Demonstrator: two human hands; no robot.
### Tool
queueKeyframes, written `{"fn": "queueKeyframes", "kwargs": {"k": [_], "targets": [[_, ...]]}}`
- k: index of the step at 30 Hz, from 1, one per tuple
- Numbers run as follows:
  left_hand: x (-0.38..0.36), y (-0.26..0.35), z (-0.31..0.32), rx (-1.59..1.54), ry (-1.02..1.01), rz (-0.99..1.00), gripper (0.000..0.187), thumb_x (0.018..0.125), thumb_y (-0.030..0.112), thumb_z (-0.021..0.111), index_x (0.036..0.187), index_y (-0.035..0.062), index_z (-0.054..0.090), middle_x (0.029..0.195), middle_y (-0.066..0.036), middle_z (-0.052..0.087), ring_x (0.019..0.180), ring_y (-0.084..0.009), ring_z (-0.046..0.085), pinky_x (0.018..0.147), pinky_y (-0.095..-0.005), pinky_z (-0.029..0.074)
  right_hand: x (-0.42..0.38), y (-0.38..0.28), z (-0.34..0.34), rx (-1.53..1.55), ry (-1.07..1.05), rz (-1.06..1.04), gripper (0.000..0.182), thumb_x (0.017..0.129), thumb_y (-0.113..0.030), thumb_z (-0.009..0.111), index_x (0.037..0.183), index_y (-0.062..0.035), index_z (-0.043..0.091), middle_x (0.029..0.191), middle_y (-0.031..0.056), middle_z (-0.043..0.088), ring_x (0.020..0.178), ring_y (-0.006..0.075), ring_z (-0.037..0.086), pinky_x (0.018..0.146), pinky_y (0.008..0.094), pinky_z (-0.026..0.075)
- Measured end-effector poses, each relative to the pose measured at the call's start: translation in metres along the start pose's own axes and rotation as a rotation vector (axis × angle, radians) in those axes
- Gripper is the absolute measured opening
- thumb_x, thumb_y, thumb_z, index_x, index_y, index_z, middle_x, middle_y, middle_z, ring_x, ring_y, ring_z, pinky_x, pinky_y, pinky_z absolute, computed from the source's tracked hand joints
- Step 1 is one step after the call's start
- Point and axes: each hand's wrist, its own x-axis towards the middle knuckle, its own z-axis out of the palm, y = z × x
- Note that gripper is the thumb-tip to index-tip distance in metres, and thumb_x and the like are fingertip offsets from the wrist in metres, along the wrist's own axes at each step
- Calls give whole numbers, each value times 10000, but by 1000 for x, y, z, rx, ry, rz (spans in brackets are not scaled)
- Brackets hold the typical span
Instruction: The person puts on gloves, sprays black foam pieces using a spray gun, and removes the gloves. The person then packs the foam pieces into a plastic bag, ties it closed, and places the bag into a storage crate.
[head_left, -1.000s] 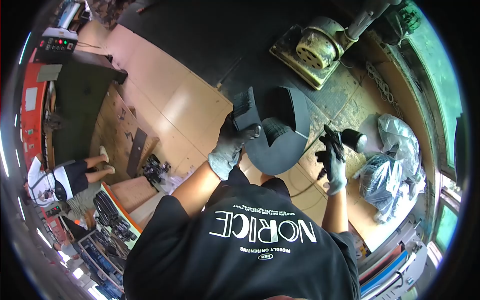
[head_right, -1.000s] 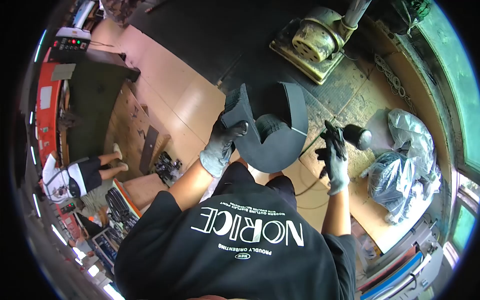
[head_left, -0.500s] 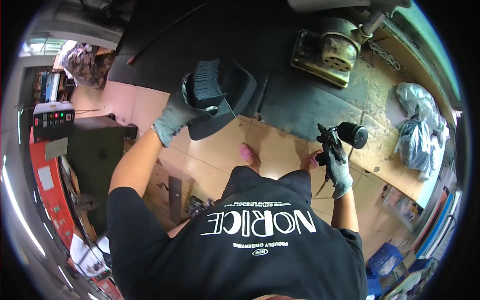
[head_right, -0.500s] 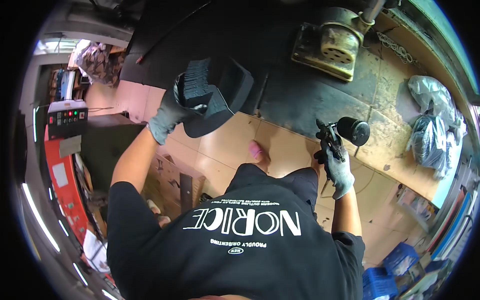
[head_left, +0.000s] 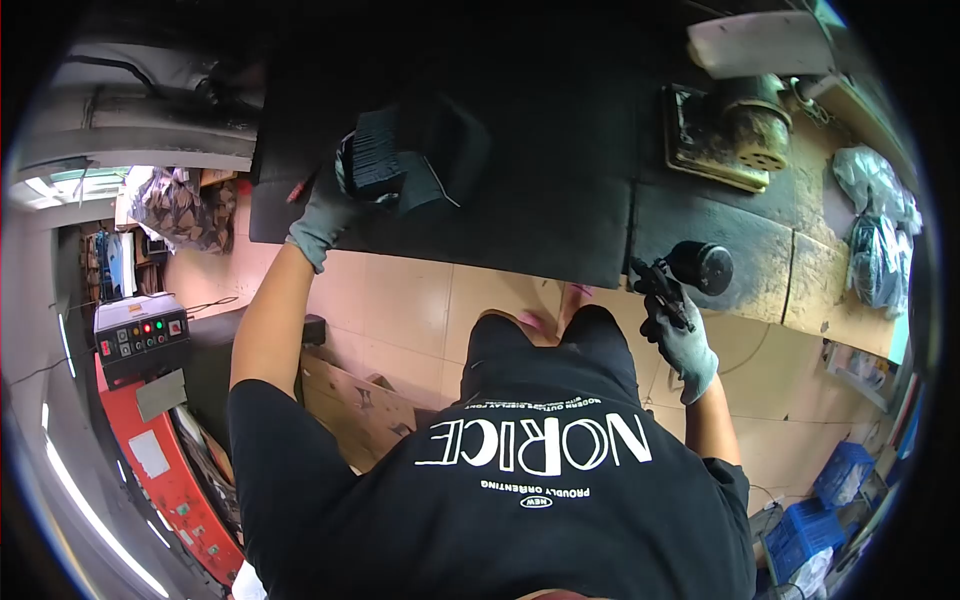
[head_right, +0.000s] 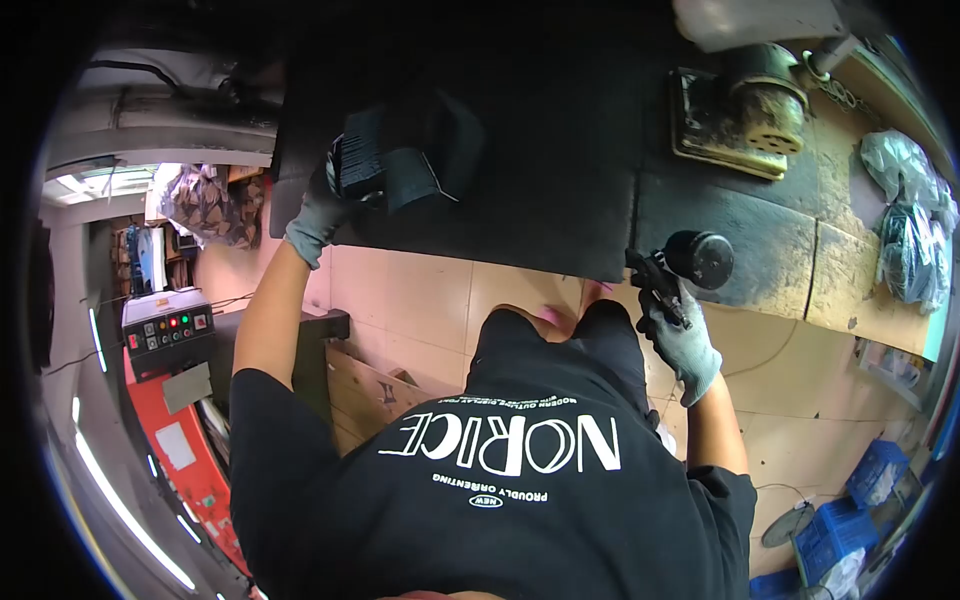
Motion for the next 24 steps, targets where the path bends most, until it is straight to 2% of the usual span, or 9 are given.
{"fn": "queueKeyframes", "kwargs": {"k": [2,7,9,12,17,19,21,22,24], "targets": [[4,-22,-12,178,-35,-33,902,561,158,859,1298,28,355,1215,-93,514,1116,-192,515,956,-326,426,9,-18,24,-3,-92,31,388,876,-54,500,1263,-56,464,1079,103,616,708,127,607,611,263,496],[33,-60,-48,46,-98,142,938,553,306,858,1297,36,355,1203,-113,521,1134,-238,511,987,-348,402,28,-44,107,55,-120,-187,453,847,-20,529,1292,-33,446,1124,119,608,1054,198,555,921,311,421],[47,-85,-60,35,-132,191,947,550,306,860,1301,35,351,1208,-117,519,1140,-234,508,991,-347,398,40,-44,146,-14,-79,-385,454,842,-16,537,1288,-43,456,1093,102,615,937,172,597,835,289,469],[51,-126,-73,-74,-171,213,944,555,306,858,1303,34,350,1216,-121,514,1144,-233,506,991,-340,397,34,-87,212,168,-160,-127,440,837,-9,543,1269,-57,475,906,36,600,657,87,543,605,224,460],[70,-159,-92,-66,-242,276,893,601,285,840,1303,28,351,1230,-127,505,1150,-244,501,988,-334,400,46,-123,293,132,-238,-169,439,836,-33,556,1263,-46,457,811,86,603,627,131,570,595,278,484],[76,-173,-99,70,-224,304,874,612,262,835,1302,27,353,1232,-126,504,1149,-243,501,985,-338,402,70,-117,313,-246,91,-771,431,845,-66,569,1262,-57,457,847,104,619,645,160,590,608,293,489],[84,-183,-103,144,-223,341,868,613,245,836,1301,26,355,1234,-125,501,1150,-240,499,983,-340,402,80,-126,321,-340,122,-768,431,786,-51,596,1208,-55,508,996,136,575,782,208,580,704,311,481],[86,-185,-106,151,-239,361,871,608,240,839,1301,26,356,1234,-124,500,1150,-237,498,982,-339,402,77,-142,318,-220,-19,-473,439,722,-20,616,1155,-48,558,1126,160,523,910,242,560,793,322,469],[88,-189,-105,89,-259,351,879,599,229,845,1301,26,355,1234,-126,497,1151,-235,496,984,-337,398,85,-138,323,-98,-28,-405,376,827,-130,596,1193,-85,525,977,134,601,805,222,600,716,333,483]]}}
